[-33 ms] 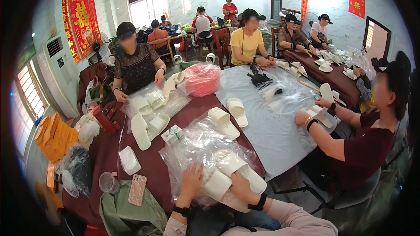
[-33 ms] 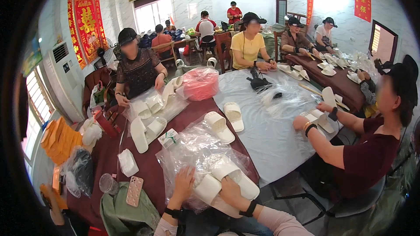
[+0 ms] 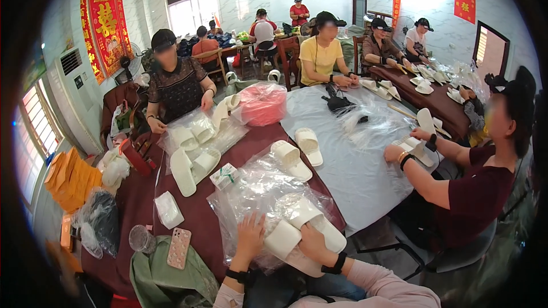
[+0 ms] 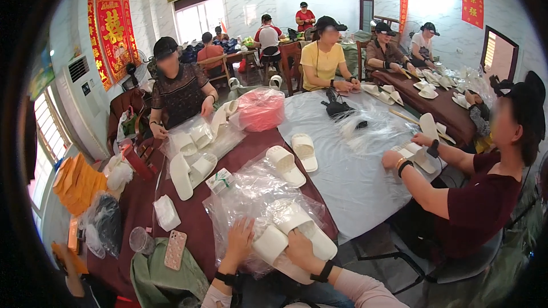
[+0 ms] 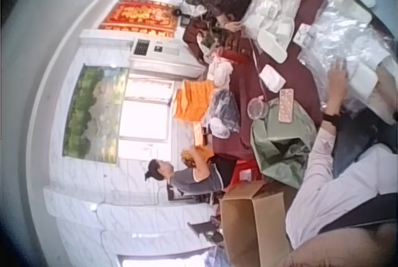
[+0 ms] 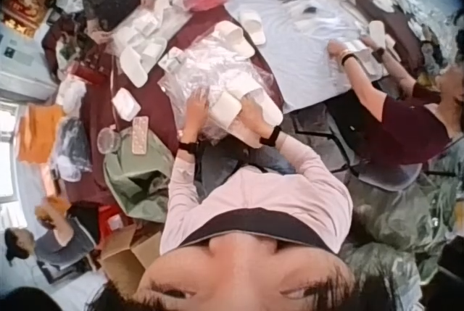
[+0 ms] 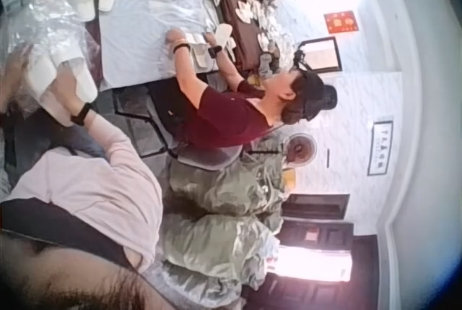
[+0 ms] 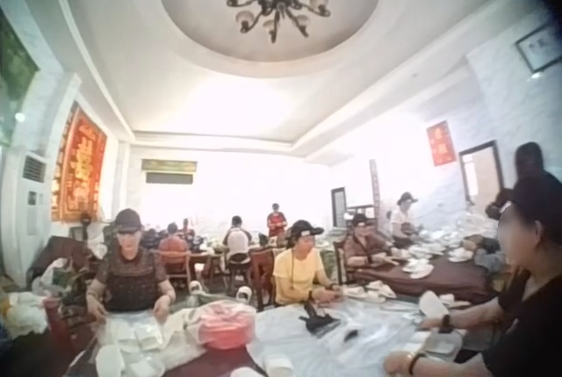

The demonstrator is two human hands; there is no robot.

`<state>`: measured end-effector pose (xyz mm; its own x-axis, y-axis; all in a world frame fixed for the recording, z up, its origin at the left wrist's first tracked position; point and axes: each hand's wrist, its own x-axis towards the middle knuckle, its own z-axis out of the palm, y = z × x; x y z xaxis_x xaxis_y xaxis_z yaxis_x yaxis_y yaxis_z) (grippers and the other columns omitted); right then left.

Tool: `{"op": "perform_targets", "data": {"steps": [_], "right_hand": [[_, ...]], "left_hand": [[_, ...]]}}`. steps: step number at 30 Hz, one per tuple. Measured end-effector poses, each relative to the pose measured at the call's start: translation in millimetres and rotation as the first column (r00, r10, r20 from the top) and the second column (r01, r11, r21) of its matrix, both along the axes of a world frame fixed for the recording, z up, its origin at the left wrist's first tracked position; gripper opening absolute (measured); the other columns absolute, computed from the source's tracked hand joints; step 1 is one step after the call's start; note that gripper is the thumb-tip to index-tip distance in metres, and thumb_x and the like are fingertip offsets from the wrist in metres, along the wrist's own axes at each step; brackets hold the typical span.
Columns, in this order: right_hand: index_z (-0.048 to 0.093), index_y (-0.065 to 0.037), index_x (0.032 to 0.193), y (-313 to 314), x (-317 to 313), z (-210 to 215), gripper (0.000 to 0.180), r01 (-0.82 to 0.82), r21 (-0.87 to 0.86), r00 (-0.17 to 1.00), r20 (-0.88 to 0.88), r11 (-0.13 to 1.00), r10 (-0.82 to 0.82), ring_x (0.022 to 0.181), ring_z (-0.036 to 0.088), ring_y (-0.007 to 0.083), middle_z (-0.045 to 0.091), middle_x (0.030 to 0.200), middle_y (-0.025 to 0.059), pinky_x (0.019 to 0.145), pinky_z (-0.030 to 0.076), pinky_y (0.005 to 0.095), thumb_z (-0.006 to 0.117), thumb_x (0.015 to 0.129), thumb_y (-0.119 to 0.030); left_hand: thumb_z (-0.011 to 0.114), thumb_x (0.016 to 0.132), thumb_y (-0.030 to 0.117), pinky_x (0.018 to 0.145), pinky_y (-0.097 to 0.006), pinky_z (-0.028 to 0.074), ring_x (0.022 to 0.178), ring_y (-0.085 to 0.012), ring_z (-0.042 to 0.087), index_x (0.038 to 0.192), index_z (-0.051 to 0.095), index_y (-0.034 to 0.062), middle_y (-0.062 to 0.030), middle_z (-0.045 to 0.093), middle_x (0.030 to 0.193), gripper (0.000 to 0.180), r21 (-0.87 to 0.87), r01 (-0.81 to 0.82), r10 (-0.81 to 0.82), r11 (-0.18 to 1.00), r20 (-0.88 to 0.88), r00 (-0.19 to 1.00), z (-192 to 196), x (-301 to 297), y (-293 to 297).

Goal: The worker is packaging white slippers into plastic bags.

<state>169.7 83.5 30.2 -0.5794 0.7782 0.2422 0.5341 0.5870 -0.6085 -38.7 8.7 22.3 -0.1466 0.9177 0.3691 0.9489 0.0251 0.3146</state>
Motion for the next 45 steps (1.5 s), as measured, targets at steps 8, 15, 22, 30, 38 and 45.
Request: {"op": "perform_targets", "data": {"steps": [8,15,22,30,38,45], "right_hand": [[0.053,0.003,0.095,13,-36,-1,0.027,0.112,-0.017,0.994,0.017,0.994,-0.111,0.085,0.060,0.0368,0.054,0.099,0.0197,0.073,0.050,0.0444,0.058,0.072,-0.009],[0.056,0.005,0.098,38,-72,-23,0.030,0.049,0.030,0.989,0.137,0.998,-0.052,0.077,0.063,0.0374,0.054,0.101,0.0226,0.065,0.053,0.0444,0.060,0.073,-0.012],[0.052,0.008,0.102,57,-94,-43,0.035,0.125,0.043,0.990,-0.066,0.991,-0.122,0.073,0.061,0.0415,0.052,0.102,0.0293,0.062,0.052,0.0468,0.056,0.079,-0.017],[0.046,0.009,0.104,70,-98,-73,0.034,0.079,0.225,0.992,-0.110,0.971,-0.056,0.091,0.054,0.0463,0.046,0.106,0.0337,0.075,0.047,0.0496,0.052,0.086,-0.018],[0.037,0.003,0.133,53,-64,-61,0.060,-0.309,-0.160,0.899,-0.372,0.938,0.233,0.126,0.031,0.0473,0.025,0.137,0.0347,0.105,0.031,0.0440,0.061,0.084,-0.021],[0.038,-0.023,0.139,45,-9,-29,0.075,-0.666,0.011,0.745,0.071,0.746,0.664,0.134,0.023,0.0435,0.022,0.145,0.0269,0.108,0.026,0.0440,0.074,0.073,-0.029]], "left_hand": [[0.052,0.087,0.020,0.098,-0.063,0.027,0.125,-0.0489,0.032,0.136,0.044,0.0211,-0.0179,0.035,0.142,0.050,0.005,-0.057,0.057,0.998,0.045,0.997,-4,8,7],[0.048,0.091,0.018,0.100,-0.061,0.025,0.129,-0.0465,0.028,0.137,0.043,0.0207,-0.0164,0.033,0.144,0.046,-0.040,-0.103,0.106,0.994,0.094,0.990,-2,16,6],[0.047,0.092,0.019,0.105,-0.058,0.022,0.132,-0.0438,0.024,0.139,0.039,0.0162,-0.0198,0.031,0.144,0.048,-0.042,-0.138,0.140,0.990,0.038,0.990,-8,24,2],[0.042,0.093,0.022,0.108,-0.051,0.018,0.131,-0.0458,0.025,0.140,0.030,0.0013,-0.0275,0.027,0.143,0.053,-0.020,-0.339,0.328,0.941,0.318,0.890,-29,33,-2],[0.041,0.093,0.017,0.107,-0.048,0.022,0.129,-0.0433,0.029,0.141,0.031,0.0031,-0.0297,0.025,0.143,0.050,0.074,-0.380,0.321,0.922,0.402,0.857,-42,33,-6],[0.043,0.092,0.014,0.104,-0.047,0.025,0.123,-0.0435,0.034,0.141,0.033,0.0065,-0.0289,0.030,0.138,0.051,0.068,-0.424,0.382,0.903,0.326,0.865,-35,37,-11]]}}
